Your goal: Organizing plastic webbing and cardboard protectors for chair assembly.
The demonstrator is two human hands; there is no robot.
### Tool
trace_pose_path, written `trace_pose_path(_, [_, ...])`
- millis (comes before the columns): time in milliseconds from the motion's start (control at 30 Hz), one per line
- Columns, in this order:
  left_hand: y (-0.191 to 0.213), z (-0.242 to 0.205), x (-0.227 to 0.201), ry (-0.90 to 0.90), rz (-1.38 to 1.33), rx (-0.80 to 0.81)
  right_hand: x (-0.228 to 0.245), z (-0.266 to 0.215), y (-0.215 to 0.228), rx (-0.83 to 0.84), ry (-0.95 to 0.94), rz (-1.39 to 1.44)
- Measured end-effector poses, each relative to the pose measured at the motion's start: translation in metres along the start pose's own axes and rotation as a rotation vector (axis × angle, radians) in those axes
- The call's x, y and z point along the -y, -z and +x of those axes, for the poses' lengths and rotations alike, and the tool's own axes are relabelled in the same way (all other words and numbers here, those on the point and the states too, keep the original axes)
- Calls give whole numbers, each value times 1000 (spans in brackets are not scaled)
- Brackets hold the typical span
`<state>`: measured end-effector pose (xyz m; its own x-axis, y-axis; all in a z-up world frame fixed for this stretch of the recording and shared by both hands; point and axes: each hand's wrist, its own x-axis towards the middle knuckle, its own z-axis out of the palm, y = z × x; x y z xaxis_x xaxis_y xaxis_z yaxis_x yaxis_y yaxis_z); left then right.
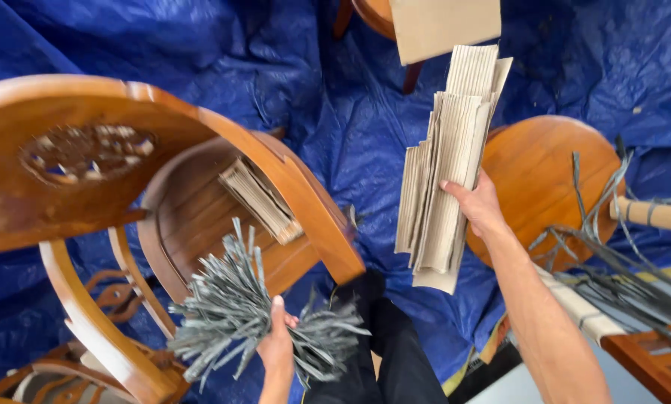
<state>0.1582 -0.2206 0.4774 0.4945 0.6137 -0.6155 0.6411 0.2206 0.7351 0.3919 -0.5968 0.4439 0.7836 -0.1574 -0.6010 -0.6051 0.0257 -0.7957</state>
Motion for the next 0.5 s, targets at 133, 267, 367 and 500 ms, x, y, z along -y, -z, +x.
trace_pose_path(133, [-23,0,-27,67,-54,-4,40,53,-5,-45,120,-212])
trace_pose_path(267, [-55,-7,-73,157,-210,28,104,104,-15,-121,172,-508])
trace_pose_path(367, [-87,-13,-109,170,-161,15,119,177,2,-90,371,-717])
trace_pose_path(500, [-137,-17,-131,249,-106,89,164,280,3,-52,362,-938])
